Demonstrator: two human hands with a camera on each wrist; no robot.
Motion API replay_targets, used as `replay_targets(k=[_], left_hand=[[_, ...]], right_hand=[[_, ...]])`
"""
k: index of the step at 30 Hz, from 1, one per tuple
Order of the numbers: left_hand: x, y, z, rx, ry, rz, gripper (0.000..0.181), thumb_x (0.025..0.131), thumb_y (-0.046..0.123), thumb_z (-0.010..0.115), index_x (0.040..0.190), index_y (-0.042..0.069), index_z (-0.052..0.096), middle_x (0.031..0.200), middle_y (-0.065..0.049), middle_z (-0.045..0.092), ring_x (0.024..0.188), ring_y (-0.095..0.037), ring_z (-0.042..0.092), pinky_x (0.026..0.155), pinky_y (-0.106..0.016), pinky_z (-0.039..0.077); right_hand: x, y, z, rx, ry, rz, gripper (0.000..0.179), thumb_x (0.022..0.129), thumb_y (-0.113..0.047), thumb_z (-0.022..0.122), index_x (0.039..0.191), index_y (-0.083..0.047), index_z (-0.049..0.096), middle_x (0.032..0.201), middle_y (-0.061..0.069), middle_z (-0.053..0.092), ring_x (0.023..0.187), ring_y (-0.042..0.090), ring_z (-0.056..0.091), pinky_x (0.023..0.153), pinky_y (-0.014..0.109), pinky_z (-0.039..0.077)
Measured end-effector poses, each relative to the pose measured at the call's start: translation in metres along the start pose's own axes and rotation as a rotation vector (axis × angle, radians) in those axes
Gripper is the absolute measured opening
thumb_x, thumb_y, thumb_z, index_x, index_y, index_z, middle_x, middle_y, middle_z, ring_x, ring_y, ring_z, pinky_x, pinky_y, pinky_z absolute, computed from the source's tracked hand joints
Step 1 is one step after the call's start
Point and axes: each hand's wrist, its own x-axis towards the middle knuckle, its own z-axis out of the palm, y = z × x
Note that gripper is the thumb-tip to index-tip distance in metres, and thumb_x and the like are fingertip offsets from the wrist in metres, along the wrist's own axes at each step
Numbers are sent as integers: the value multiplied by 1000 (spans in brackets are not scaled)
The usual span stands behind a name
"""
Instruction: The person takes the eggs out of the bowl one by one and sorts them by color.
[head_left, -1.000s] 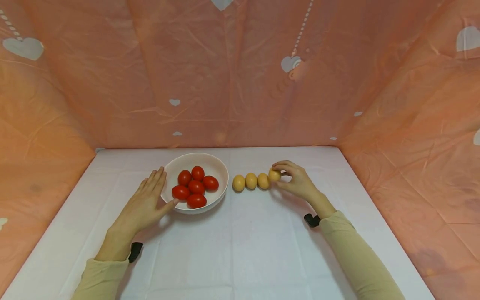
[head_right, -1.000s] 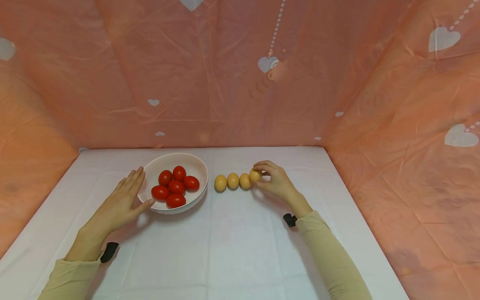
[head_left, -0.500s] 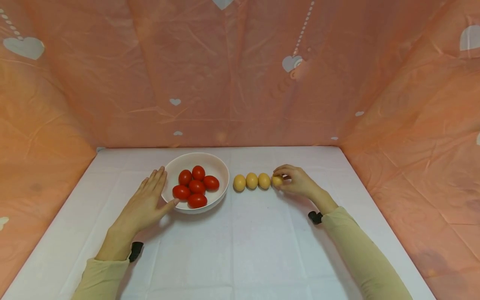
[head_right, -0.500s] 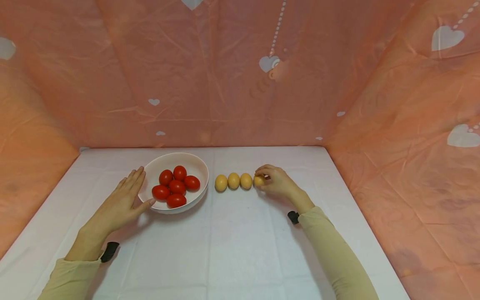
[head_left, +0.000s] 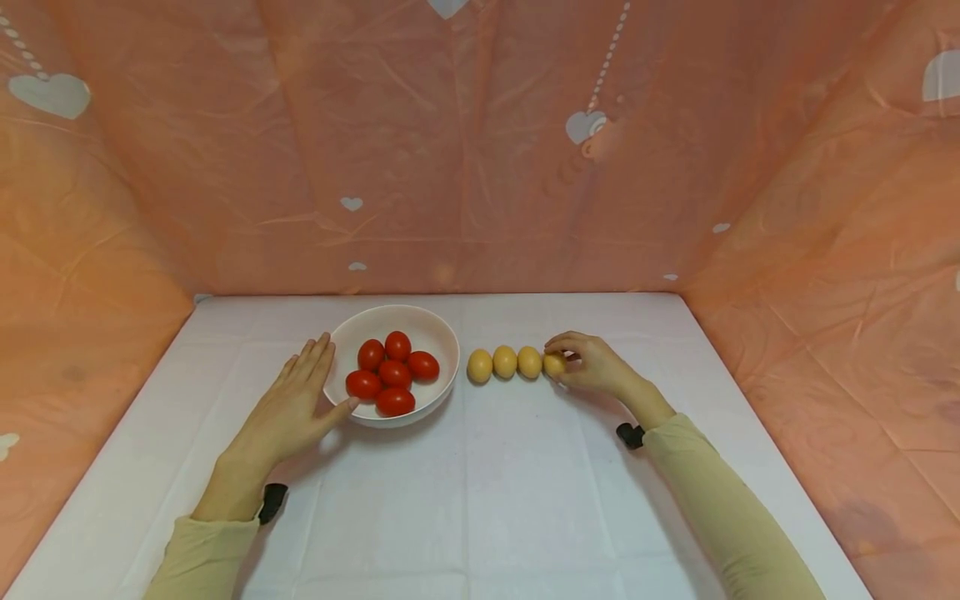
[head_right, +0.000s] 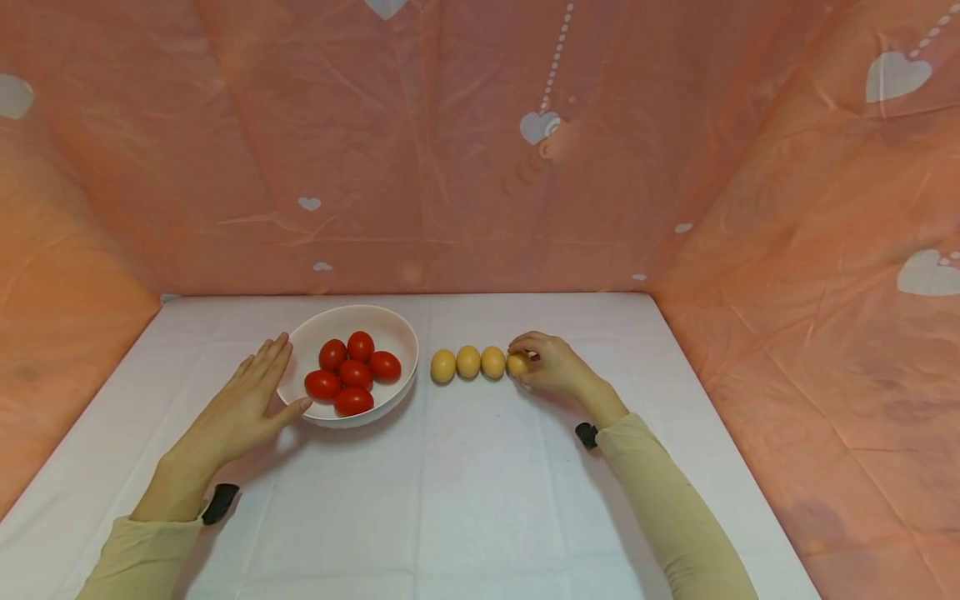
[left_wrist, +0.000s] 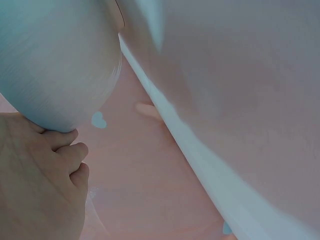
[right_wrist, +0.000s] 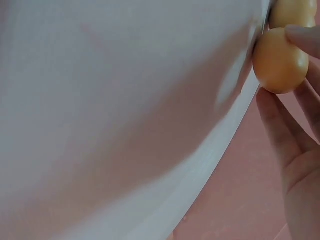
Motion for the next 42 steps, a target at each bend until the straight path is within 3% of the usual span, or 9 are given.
replay_targets(k=[14,23,33,42], left_hand=[[-1,1,-1,-3,1,5,95,100,50,62,158,-13,23,169,-29,14,156,-49,14,127,-59,13],[-1,1,-1,-1,1,7,95,100,52,62,159,-12,23,170,-28,14,156,-48,14,127,-59,14],[-1,1,-2,-7,-3,5,95,100,51,62,159,-12,22,170,-28,13,156,-48,14,127,-60,14],[0,1,-1,-12,3,8,95,100,51,61,159,-12,22,170,-28,14,156,-48,14,128,-59,13]], right_hand=[[-2,0,0,-57,12,-19,44,79,3,85,120,5,71,127,20,67,118,40,65,93,51,59],[2,-11,-6,-124,49,-1,46,83,-5,85,126,1,69,133,17,66,127,40,60,106,57,50],[33,-50,-1,-66,76,-110,42,92,-2,76,132,1,66,134,15,65,126,32,61,101,46,55],[72,-80,14,-35,7,-201,40,94,-6,75,131,4,66,132,15,67,124,30,62,100,37,57]])
